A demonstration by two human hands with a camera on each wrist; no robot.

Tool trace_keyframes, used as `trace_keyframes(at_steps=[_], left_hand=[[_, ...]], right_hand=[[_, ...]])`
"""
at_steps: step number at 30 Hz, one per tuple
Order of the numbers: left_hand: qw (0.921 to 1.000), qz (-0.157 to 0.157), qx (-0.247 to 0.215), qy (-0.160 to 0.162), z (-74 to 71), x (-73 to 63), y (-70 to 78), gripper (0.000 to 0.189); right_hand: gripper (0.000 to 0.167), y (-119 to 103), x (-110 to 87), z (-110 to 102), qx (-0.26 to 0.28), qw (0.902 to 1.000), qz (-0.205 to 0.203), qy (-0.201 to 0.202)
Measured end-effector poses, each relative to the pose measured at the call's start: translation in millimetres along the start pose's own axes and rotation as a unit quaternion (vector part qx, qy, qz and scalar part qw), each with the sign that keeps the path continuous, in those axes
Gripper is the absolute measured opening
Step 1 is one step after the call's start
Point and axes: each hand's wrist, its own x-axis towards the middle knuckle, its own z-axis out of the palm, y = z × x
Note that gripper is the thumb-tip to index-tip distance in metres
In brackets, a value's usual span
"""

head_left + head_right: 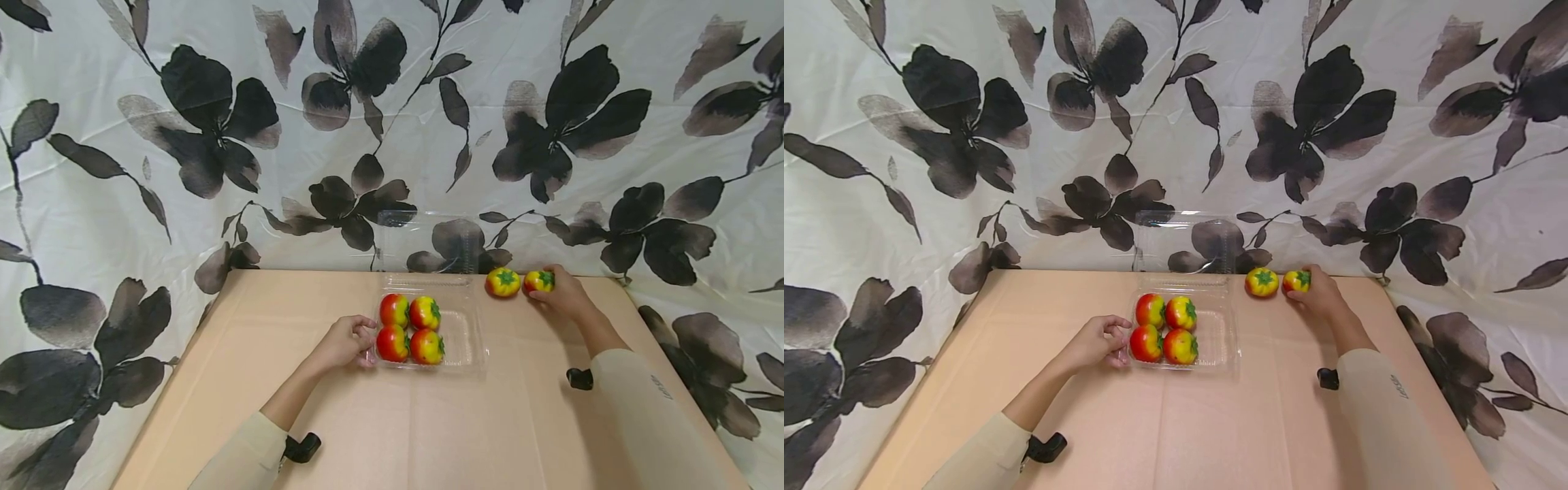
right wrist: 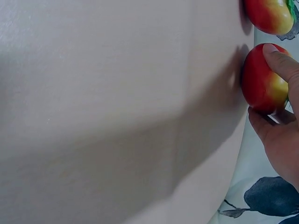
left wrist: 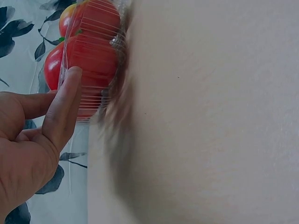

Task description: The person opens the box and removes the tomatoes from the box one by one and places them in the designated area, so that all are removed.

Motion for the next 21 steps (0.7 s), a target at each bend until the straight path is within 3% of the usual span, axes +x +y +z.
trace_keyframes(at_steps=[21], left_hand=[[0.9999, -0.008, -0.014, -0.003, 0.0, -1.6, 2.3, 0.033]], right_hand=[[0.092, -4.2, 3.1, 1.7, 0.004, 0.9998, 0.01, -0.018]])
